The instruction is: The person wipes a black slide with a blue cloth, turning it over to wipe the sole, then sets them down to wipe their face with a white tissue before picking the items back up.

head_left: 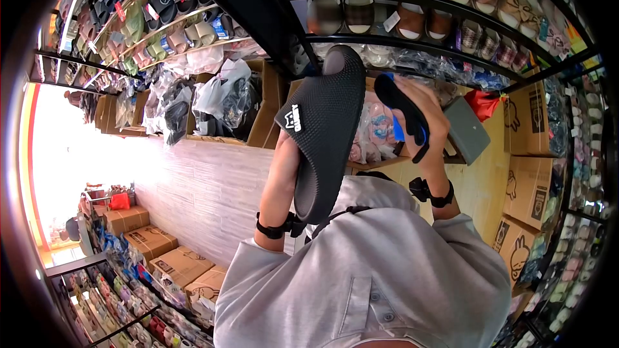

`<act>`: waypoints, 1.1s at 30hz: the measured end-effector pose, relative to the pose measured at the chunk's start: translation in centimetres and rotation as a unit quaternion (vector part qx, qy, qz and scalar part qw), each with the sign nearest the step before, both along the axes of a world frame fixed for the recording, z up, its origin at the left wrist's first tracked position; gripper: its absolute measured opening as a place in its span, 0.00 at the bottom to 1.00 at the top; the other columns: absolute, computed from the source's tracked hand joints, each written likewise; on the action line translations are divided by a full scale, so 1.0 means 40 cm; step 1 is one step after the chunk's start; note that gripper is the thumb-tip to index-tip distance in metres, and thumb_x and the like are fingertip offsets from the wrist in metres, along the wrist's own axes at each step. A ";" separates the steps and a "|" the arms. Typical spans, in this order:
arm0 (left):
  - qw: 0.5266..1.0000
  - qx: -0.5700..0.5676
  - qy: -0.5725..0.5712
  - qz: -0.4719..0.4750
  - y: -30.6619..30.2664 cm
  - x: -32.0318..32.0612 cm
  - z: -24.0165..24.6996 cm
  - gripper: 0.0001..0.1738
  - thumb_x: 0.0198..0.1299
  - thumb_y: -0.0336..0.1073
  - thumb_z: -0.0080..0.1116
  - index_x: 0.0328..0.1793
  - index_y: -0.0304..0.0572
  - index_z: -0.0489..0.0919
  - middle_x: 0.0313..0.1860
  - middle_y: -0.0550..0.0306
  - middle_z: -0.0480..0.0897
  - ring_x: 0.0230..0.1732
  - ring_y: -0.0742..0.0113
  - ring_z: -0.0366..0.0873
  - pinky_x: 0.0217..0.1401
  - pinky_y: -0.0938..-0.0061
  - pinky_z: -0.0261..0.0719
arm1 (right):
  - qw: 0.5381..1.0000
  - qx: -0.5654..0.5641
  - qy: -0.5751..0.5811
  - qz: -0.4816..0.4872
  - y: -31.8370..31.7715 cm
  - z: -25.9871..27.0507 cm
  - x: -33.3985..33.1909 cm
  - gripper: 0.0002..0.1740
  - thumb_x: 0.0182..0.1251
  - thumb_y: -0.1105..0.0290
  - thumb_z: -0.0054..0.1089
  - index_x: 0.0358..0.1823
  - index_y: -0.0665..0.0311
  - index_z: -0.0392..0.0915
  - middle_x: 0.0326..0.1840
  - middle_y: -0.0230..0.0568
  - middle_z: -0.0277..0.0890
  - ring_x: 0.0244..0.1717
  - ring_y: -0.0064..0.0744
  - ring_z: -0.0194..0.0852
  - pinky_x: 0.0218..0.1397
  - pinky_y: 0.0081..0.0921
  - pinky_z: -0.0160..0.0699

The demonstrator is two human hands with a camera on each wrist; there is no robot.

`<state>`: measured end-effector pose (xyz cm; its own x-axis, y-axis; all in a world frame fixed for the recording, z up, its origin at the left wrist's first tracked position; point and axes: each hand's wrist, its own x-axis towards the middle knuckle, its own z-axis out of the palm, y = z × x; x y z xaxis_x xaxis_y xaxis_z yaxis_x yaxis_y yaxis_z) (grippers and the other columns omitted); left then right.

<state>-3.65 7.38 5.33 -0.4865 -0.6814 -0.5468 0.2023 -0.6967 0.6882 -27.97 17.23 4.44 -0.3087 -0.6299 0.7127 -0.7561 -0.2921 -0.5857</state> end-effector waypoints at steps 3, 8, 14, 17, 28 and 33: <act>0.998 -0.063 -0.016 0.023 0.005 -0.019 -0.027 0.23 0.77 0.30 0.50 0.75 0.30 0.68 0.58 0.45 0.85 0.50 0.62 0.89 0.49 0.71 0.91 | 0.996 -0.023 -0.025 0.079 0.002 0.005 0.013 0.27 0.56 0.79 0.75 0.61 0.70 0.84 0.62 0.49 0.85 0.63 0.50 0.83 0.68 0.41 0.77; 0.983 -0.176 -0.048 0.001 0.015 -0.021 -0.066 0.23 0.78 0.33 0.47 0.76 0.36 0.69 0.60 0.46 0.84 0.54 0.62 0.87 0.53 0.70 0.89 | 0.993 -0.016 -0.047 0.107 0.012 -0.009 0.034 0.28 0.56 0.78 0.76 0.61 0.70 0.83 0.62 0.52 0.85 0.63 0.52 0.83 0.68 0.42 0.77; 0.910 -0.408 0.030 0.062 0.009 -0.043 -0.032 0.33 0.69 0.37 0.49 0.79 0.30 0.64 0.71 0.50 0.72 0.72 0.65 0.70 0.78 0.70 0.63 | 0.994 -0.013 -0.040 0.098 0.020 -0.014 0.035 0.28 0.56 0.78 0.76 0.61 0.71 0.83 0.63 0.52 0.85 0.64 0.52 0.82 0.69 0.42 0.77; 0.896 -0.435 0.001 0.088 0.021 -0.058 -0.011 0.43 0.60 0.45 0.51 0.79 0.26 0.60 0.72 0.43 0.70 0.74 0.59 0.69 0.79 0.68 0.62 | 0.993 -0.018 -0.051 0.103 0.018 -0.011 0.035 0.27 0.58 0.76 0.76 0.61 0.72 0.83 0.63 0.52 0.84 0.64 0.52 0.82 0.69 0.42 0.76; 0.903 -0.412 0.114 0.044 0.006 -0.043 -0.015 0.59 0.57 0.53 0.68 0.85 0.29 0.50 0.78 0.41 0.66 0.79 0.56 0.66 0.83 0.63 0.58 | 0.993 0.002 -0.065 0.094 0.009 -0.006 0.042 0.27 0.62 0.73 0.74 0.64 0.72 0.82 0.64 0.53 0.84 0.65 0.52 0.81 0.70 0.41 0.75; 0.913 -0.400 0.065 0.054 0.000 -0.043 -0.021 0.60 0.55 0.55 0.73 0.85 0.29 0.53 0.77 0.42 0.67 0.78 0.56 0.67 0.82 0.63 0.61 | 0.994 -0.004 -0.049 0.095 0.003 -0.006 0.049 0.26 0.62 0.73 0.75 0.62 0.72 0.82 0.62 0.53 0.85 0.63 0.52 0.82 0.69 0.41 0.76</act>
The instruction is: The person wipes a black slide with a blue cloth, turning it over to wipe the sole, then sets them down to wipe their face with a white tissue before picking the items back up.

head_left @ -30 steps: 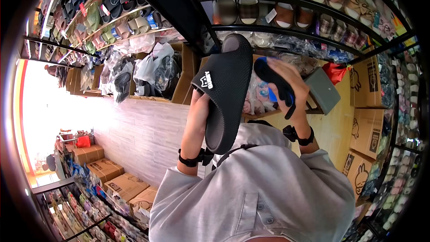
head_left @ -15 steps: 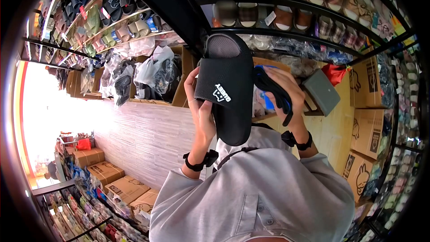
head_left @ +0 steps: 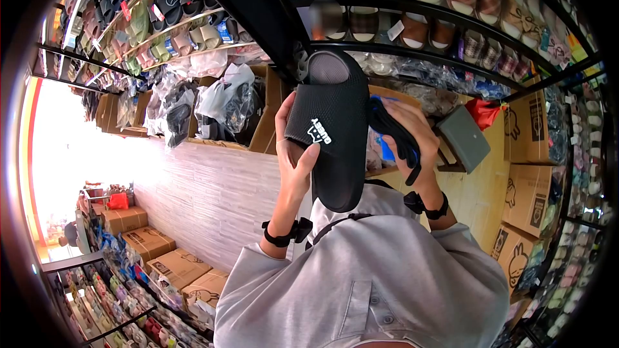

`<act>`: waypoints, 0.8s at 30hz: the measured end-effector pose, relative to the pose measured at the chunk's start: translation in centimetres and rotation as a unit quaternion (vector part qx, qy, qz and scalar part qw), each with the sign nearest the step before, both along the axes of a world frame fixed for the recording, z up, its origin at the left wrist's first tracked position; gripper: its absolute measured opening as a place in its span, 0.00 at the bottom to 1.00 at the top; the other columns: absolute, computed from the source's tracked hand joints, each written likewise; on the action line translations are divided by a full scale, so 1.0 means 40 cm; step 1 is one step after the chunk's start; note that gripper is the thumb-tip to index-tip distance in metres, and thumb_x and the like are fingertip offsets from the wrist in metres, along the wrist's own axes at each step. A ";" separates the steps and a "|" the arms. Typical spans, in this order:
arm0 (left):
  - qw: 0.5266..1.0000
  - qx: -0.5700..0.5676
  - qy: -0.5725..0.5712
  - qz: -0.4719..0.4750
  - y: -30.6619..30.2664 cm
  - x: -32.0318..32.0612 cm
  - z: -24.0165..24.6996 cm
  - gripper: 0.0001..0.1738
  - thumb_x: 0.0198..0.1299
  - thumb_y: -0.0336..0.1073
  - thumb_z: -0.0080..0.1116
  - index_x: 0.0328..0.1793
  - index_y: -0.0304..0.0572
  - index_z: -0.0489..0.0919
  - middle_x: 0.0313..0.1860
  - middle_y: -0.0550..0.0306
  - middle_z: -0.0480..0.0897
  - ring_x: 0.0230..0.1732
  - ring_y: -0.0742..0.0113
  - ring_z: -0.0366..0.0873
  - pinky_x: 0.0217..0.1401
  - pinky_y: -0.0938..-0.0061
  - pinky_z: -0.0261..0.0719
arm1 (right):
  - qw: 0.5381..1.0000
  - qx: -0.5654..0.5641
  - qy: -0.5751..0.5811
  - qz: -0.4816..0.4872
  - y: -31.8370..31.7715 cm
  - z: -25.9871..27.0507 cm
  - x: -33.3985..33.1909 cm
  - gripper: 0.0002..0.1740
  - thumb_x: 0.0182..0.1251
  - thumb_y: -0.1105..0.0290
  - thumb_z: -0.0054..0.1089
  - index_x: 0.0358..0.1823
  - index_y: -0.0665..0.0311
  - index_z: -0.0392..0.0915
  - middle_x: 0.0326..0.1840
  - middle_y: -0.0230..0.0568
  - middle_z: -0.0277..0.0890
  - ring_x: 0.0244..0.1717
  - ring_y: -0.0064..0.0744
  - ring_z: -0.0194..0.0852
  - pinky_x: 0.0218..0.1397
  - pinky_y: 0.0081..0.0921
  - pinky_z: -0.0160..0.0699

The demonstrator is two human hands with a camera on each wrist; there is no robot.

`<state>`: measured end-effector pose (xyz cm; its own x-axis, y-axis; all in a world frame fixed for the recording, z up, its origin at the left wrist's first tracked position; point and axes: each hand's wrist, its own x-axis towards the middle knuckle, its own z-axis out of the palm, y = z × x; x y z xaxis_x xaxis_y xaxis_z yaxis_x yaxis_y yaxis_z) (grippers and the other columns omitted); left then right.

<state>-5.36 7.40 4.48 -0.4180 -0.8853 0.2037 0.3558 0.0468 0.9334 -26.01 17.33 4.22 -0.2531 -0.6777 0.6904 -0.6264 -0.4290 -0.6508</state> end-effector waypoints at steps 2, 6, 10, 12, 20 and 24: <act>1.000 0.014 0.008 -0.002 0.001 0.000 0.003 0.60 0.55 0.54 0.75 0.84 0.29 0.54 0.77 0.42 0.67 0.78 0.56 0.68 0.82 0.63 0.63 | 1.000 -0.005 0.013 -0.003 0.001 -0.002 0.003 0.25 0.62 0.73 0.75 0.61 0.72 0.83 0.62 0.53 0.85 0.63 0.52 0.83 0.68 0.41 0.77; 0.999 0.031 0.024 -0.008 -0.004 -0.004 0.006 0.60 0.52 0.49 0.78 0.84 0.30 0.55 0.76 0.43 0.68 0.77 0.57 0.69 0.81 0.63 0.65 | 0.999 -0.028 0.023 -0.008 0.000 -0.003 0.010 0.25 0.61 0.72 0.76 0.60 0.71 0.83 0.60 0.54 0.86 0.60 0.53 0.84 0.66 0.42 0.80; 0.999 0.026 0.031 -0.006 -0.004 -0.010 0.004 0.58 0.50 0.41 0.77 0.83 0.31 0.55 0.74 0.44 0.70 0.76 0.57 0.70 0.80 0.63 0.66 | 0.998 -0.034 0.039 -0.021 0.001 0.004 0.009 0.25 0.62 0.70 0.76 0.59 0.72 0.84 0.59 0.54 0.86 0.60 0.53 0.84 0.65 0.41 0.80; 0.999 0.033 0.028 -0.007 -0.003 -0.012 0.003 0.58 0.50 0.39 0.76 0.84 0.31 0.55 0.74 0.45 0.70 0.76 0.58 0.70 0.80 0.64 0.66 | 0.999 -0.026 0.042 -0.024 0.004 0.004 0.007 0.24 0.62 0.70 0.76 0.59 0.72 0.84 0.58 0.54 0.86 0.60 0.53 0.84 0.65 0.41 0.80; 0.996 0.082 0.029 -0.015 -0.003 -0.016 -0.015 0.57 0.50 0.35 0.77 0.84 0.33 0.55 0.73 0.47 0.71 0.75 0.59 0.71 0.78 0.65 0.68 | 0.998 -0.025 0.050 -0.023 0.008 0.003 0.007 0.26 0.59 0.70 0.77 0.58 0.73 0.84 0.58 0.55 0.86 0.60 0.54 0.84 0.64 0.42 0.81; 0.980 0.167 0.080 -0.075 -0.003 -0.012 -0.017 0.55 0.53 0.37 0.77 0.83 0.35 0.56 0.73 0.47 0.72 0.74 0.59 0.73 0.78 0.63 0.71 | 0.998 -0.038 0.039 -0.016 0.010 0.003 0.015 0.27 0.59 0.69 0.78 0.59 0.72 0.84 0.59 0.56 0.86 0.60 0.54 0.84 0.64 0.42 0.81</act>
<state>-5.83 7.30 3.82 -0.5354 -0.8445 -0.0134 0.4784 -0.3163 0.8192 -25.43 17.74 4.33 -0.2175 -0.6154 0.7576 -0.6877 -0.4542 -0.5664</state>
